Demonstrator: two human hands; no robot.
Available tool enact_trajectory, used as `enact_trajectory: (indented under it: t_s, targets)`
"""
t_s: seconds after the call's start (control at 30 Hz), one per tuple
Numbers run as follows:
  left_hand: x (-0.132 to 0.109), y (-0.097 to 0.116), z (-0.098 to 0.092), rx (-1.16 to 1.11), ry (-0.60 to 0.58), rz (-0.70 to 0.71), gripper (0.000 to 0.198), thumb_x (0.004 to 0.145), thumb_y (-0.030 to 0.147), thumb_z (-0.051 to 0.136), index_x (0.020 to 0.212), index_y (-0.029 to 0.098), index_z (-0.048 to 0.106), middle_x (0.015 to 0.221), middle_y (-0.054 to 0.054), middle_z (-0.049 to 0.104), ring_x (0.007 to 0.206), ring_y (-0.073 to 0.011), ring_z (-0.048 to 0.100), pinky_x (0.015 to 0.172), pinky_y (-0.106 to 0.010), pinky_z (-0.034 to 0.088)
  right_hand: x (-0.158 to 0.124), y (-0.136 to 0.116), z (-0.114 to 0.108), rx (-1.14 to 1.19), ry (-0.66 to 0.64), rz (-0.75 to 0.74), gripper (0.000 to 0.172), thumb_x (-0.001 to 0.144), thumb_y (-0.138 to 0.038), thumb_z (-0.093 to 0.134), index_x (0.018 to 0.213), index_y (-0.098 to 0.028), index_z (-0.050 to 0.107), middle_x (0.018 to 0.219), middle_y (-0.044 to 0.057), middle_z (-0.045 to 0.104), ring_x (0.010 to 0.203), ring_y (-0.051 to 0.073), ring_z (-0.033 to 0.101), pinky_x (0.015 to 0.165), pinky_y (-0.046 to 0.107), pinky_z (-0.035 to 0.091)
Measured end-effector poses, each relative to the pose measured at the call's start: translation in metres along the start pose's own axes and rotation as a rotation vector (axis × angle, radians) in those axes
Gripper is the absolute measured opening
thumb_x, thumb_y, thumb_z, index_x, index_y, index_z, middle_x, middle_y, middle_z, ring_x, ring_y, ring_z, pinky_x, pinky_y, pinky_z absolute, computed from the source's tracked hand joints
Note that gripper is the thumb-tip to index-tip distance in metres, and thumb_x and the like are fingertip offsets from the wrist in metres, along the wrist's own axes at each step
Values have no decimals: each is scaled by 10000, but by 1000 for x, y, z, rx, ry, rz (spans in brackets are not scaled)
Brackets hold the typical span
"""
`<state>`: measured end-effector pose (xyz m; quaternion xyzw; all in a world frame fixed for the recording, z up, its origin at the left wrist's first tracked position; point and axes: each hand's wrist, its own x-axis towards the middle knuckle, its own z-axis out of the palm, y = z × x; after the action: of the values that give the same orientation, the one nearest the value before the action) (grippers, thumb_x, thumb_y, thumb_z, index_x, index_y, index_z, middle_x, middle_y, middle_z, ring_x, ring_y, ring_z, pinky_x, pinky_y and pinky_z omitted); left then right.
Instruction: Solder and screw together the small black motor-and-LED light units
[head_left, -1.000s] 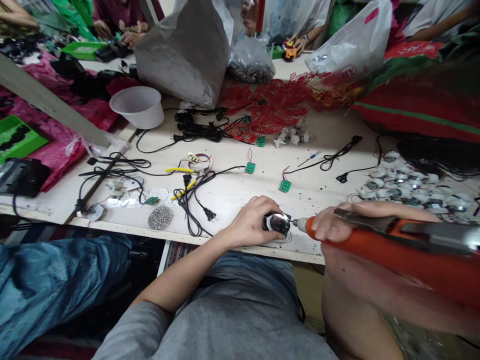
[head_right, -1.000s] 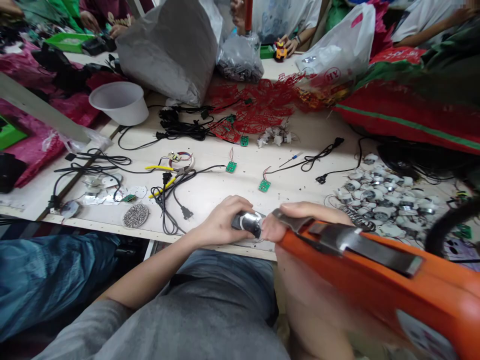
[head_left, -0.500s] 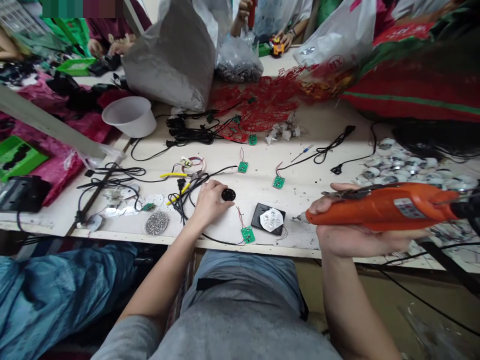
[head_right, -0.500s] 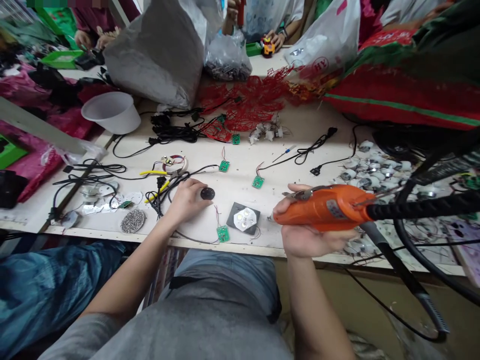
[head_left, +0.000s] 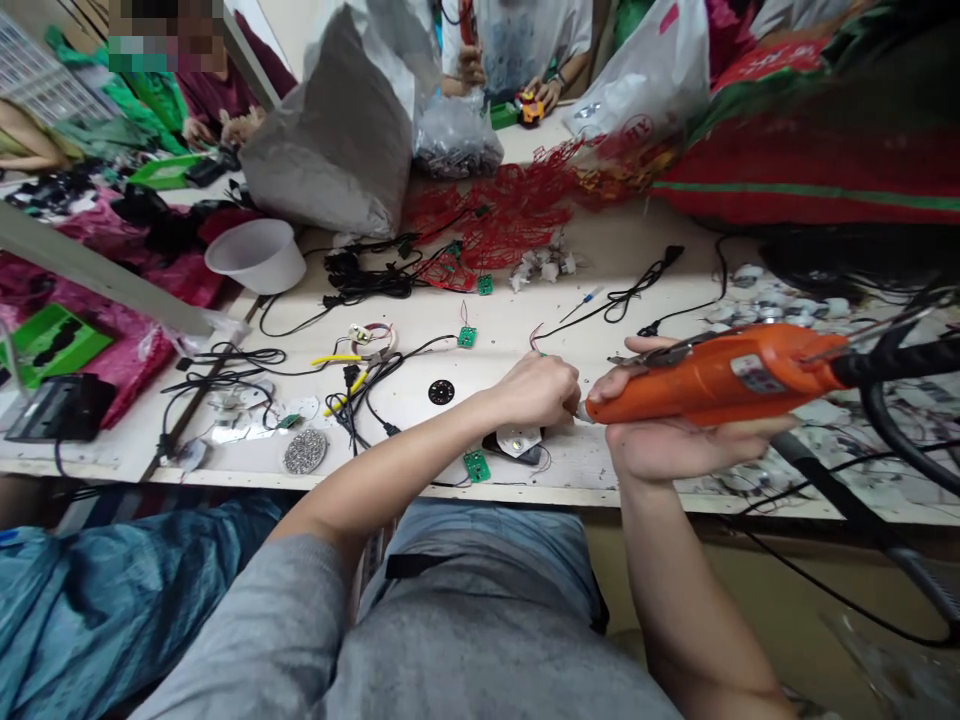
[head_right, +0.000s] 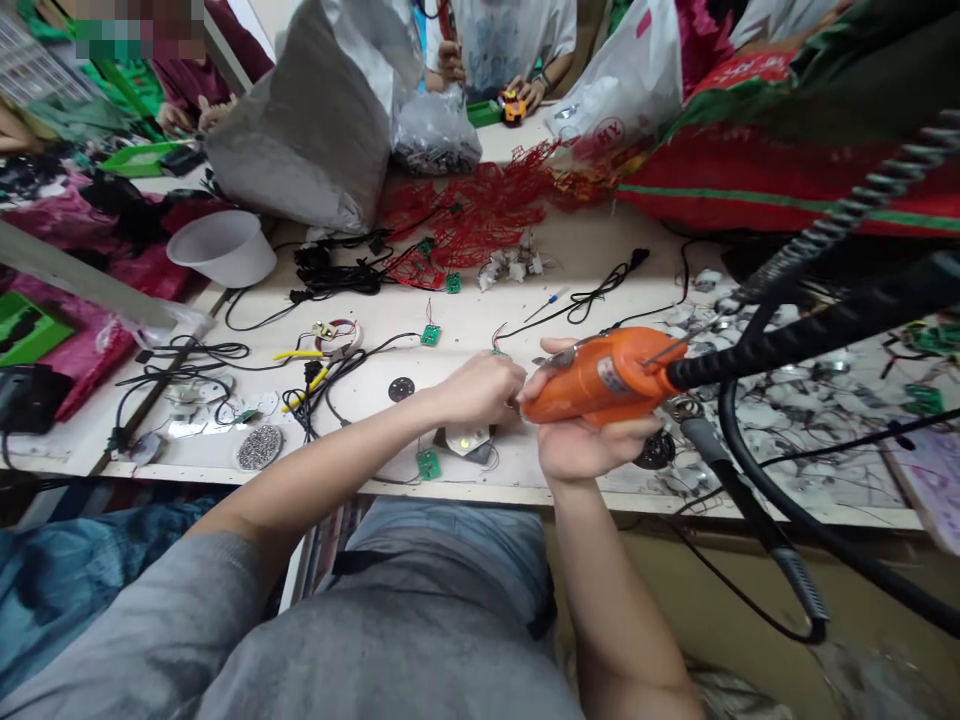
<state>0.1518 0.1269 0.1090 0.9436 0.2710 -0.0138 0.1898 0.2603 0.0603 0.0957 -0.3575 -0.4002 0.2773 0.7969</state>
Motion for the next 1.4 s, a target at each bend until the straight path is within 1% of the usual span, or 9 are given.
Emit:
enact_trajectory:
  t_s: [0.27, 0.37, 0.47, 0.57, 0.73, 0.9, 1.0, 1.13, 1.4]
  targets:
    - [5, -2, 3, 46, -114, -35, 169, 774, 168, 682, 911, 159, 781, 942, -86, 751, 875, -230, 677, 711, -313, 431, 3, -5, -10, 17, 31, 29, 872, 805, -908, 187, 855, -242, 748, 705, 83, 650, 384, 171, 470, 342, 326, 360]
    - [-5, 4, -11, 101, -107, -126, 256, 854, 346, 697, 1026, 168, 761, 1021, -102, 741, 962, -253, 679, 763, -322, 461, 1, -9, -15, -5, 51, 29, 886, 767, -942, 217, 858, -240, 751, 661, 82, 639, 375, 177, 469, 326, 321, 349]
    - [-20, 18, -18, 196, -231, -267, 531, 786, 617, 725, 1006, 135, 750, 1018, -147, 721, 984, -311, 677, 741, -342, 481, 0, -11, -18, 0, 73, 50, 857, 720, -969, 280, 856, -259, 739, 700, 75, 661, 369, 168, 470, 311, 309, 341]
    - [-32, 28, -15, 257, -299, -329, 619, 727, 624, 781, 1055, 103, 721, 1060, -169, 688, 983, -316, 675, 730, -335, 495, -2, -13, -18, 29, 93, 101, 827, 686, -971, 350, 830, -249, 727, 713, 64, 674, 366, 157, 479, 294, 289, 332]
    - [-60, 17, -8, 126, -85, -347, 390, 758, 440, 815, 976, 136, 705, 986, -107, 647, 861, -267, 675, 707, -338, 509, -9, -18, -18, 69, 125, 149, 806, 664, -962, 443, 833, -232, 741, 725, 50, 687, 389, 155, 523, 296, 275, 363]
    - [-91, -13, 9, -441, 291, -226, 369, 690, 389, 870, 890, 171, 650, 924, -21, 601, 723, -134, 626, 677, -273, 528, -13, -21, -19, 37, 63, 91, 820, 735, -951, 370, 872, -240, 755, 717, 62, 670, 394, 167, 523, 295, 290, 361]
    - [-101, -23, 33, -677, 428, -192, 372, 687, 349, 872, 888, 164, 620, 956, -38, 625, 778, -134, 642, 700, -271, 557, -14, -22, -15, 18, 43, 73, 815, 776, -931, 333, 854, -238, 755, 673, 62, 646, 381, 167, 516, 290, 288, 357]
    - [-106, -28, 56, -676, 513, -140, 337, 706, 314, 865, 880, 169, 616, 1000, -68, 670, 910, -178, 657, 781, -320, 556, -15, -27, -5, -15, 59, 90, 807, 789, -915, 347, 836, -214, 745, 658, 62, 631, 379, 171, 530, 295, 294, 383]
    - [-114, -31, 59, -482, 474, -141, 322, 721, 288, 857, 959, 194, 661, 1091, -71, 744, 1019, -229, 657, 924, -403, 483, -27, -34, 5, 110, 44, 97, 693, 767, -854, 482, 985, -231, 694, 832, 76, 695, 435, 196, 573, 377, 359, 466]
